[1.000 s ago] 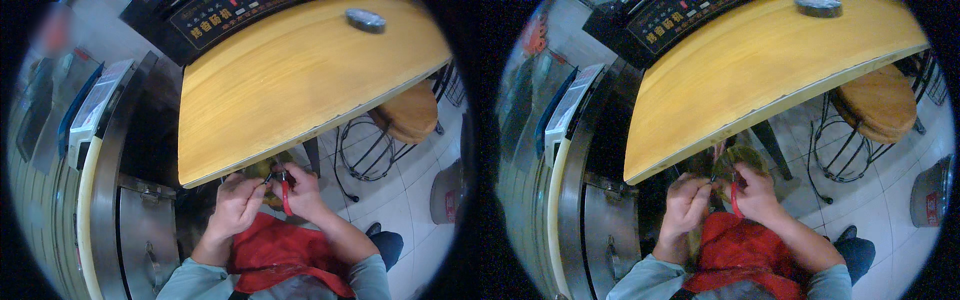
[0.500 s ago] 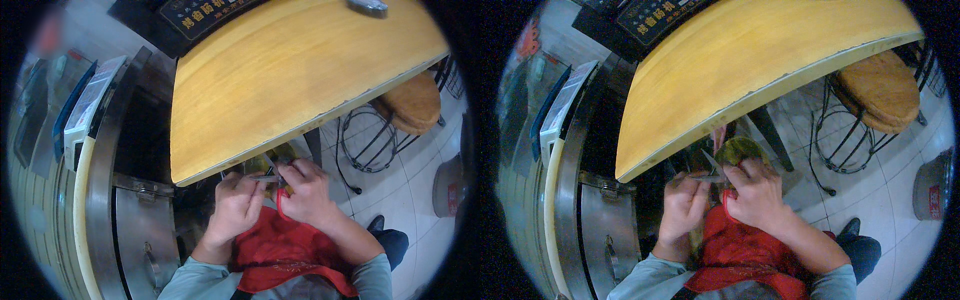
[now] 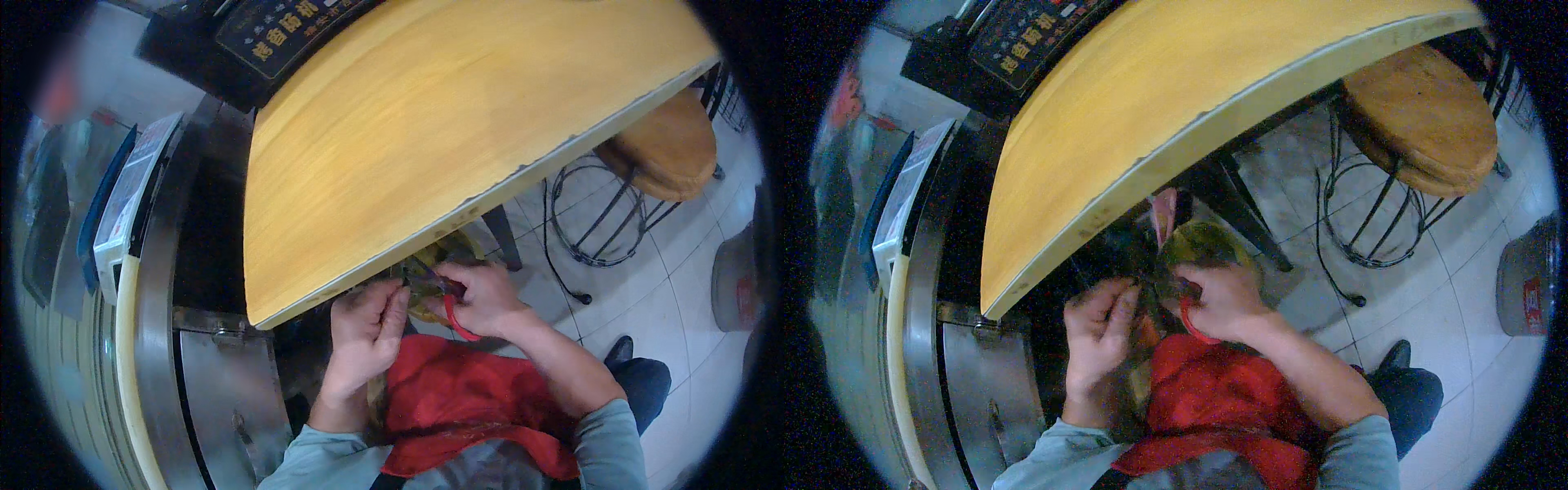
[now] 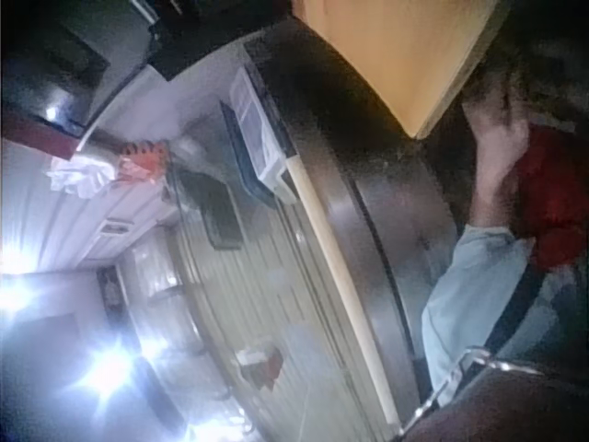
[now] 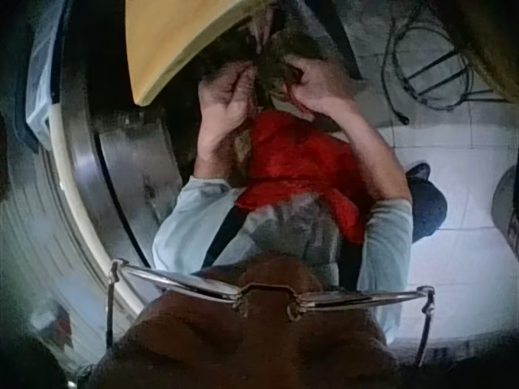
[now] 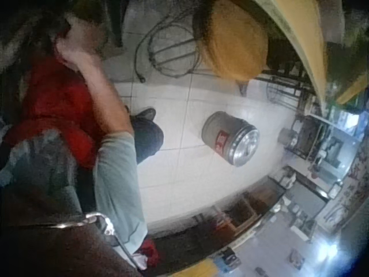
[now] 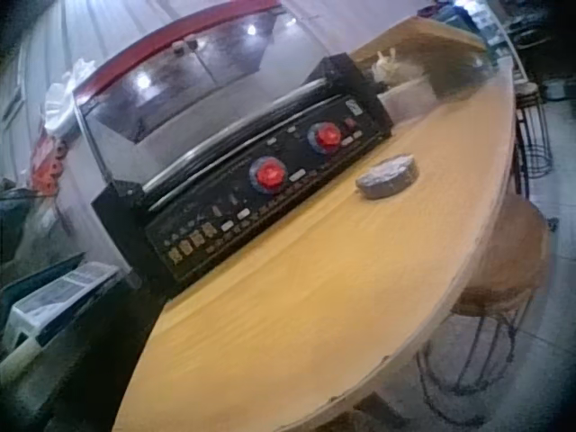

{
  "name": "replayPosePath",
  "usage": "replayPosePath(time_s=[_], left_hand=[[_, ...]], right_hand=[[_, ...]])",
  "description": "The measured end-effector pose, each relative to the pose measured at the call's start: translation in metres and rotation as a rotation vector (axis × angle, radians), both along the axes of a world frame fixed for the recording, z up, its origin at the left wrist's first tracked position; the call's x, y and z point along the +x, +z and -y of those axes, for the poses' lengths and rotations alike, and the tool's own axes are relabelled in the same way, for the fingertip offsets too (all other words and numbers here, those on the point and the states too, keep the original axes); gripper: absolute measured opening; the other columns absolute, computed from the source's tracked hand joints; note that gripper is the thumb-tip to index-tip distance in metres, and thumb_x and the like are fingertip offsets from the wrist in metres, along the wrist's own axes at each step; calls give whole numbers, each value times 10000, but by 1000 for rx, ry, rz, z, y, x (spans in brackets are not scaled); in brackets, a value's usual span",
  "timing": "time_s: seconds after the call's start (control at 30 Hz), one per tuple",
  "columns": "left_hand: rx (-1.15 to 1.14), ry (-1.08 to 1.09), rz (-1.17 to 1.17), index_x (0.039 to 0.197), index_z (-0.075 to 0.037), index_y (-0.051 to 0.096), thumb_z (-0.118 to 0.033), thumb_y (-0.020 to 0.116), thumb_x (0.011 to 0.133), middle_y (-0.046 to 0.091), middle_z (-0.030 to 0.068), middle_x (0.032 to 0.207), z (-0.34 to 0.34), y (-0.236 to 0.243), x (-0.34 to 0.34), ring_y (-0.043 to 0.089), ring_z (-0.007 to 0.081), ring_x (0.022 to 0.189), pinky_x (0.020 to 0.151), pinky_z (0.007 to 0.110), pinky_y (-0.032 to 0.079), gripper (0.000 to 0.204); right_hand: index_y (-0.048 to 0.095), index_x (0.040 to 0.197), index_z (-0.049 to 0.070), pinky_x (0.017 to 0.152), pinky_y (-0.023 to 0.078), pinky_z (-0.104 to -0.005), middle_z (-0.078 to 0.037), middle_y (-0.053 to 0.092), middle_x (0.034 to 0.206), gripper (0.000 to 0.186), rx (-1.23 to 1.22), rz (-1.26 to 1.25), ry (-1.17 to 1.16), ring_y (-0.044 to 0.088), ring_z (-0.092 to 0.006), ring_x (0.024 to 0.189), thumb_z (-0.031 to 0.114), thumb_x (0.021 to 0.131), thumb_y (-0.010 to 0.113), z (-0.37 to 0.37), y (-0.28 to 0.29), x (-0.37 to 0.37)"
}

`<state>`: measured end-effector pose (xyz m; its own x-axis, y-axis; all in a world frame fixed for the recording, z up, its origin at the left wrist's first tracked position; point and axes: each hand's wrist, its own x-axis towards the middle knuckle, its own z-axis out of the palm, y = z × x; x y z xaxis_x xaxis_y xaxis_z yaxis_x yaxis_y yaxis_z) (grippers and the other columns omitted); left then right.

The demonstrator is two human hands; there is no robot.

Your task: The person sits on the floor and uses scissors to strip the insulation from electrical wires. They then use a lighter to heat the exposed wire ends, likely to melt the insulation or prepare the wires for connection.

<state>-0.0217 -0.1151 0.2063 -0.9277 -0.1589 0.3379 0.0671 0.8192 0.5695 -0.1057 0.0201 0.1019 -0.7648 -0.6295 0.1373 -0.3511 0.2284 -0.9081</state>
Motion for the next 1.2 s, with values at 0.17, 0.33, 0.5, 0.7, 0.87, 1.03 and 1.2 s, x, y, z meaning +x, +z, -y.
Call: replayPosePath(time_s=[0.17,0.33,0.5,0.7,0.87,1.03,1.2], left_hand=[[-67,-287,-159,721,-17,629,-8,640,752,566,99,619,-23,36,17,549,266,540,526,361,436,34],[53,-34,-39,805,15,656,-74,610,848,637,106,690,-1,-7,5,590,167,583,555,291,461,109],[-30,-20,-42,900,15,653,-71,611,848,621,122,732,0,-6,3,584,216,624,582,304,454,109],[-81,-65,104,981,4,626,-51,589,852,621,174,831,2,-6,4,602,322,747,681,368,479,145],[-53,1,110,963,7,614,-49,588,849,623,191,834,-3,-12,4,617,355,741,667,393,491,130],[-56,-50,26,936,7,634,-60,596,863,619,93,686,-3,-14,1,571,125,562,516,264,449,106],[-160,-48,-32,915,14,632,-38,609,844,630,133,723,-7,-21,-6,620,211,609,553,313,480,91]], right_hand=[[662,1101,128,778,508,-368,-128,698,869,360,-240,621,-155,669,-255,831,320,797,681,0,-91,-43],[652,988,31,743,473,-269,-57,658,870,253,-234,368,20,562,-91,805,197,810,724,28,-36,17],[636,1009,23,590,482,-281,-81,650,831,340,-330,266,-189,586,-105,673,197,750,772,10,-9,18],[623,1082,106,678,522,-416,-109,620,878,411,-258,-276,-298,625,-304,739,204,692,710,2,2,20],[605,1111,133,659,515,-463,-126,573,938,501,-133,-309,-288,605,-336,779,191,620,685,0,6,24],[586,1150,134,670,513,-482,-131,573,947,545,-67,-345,-296,603,-347,790,206,618,679,-1,7,22],[607,1133,108,666,513,-491,-164,624,948,517,-56,-282,-239,613,-369,791,217,631,671,3,-1,16]])
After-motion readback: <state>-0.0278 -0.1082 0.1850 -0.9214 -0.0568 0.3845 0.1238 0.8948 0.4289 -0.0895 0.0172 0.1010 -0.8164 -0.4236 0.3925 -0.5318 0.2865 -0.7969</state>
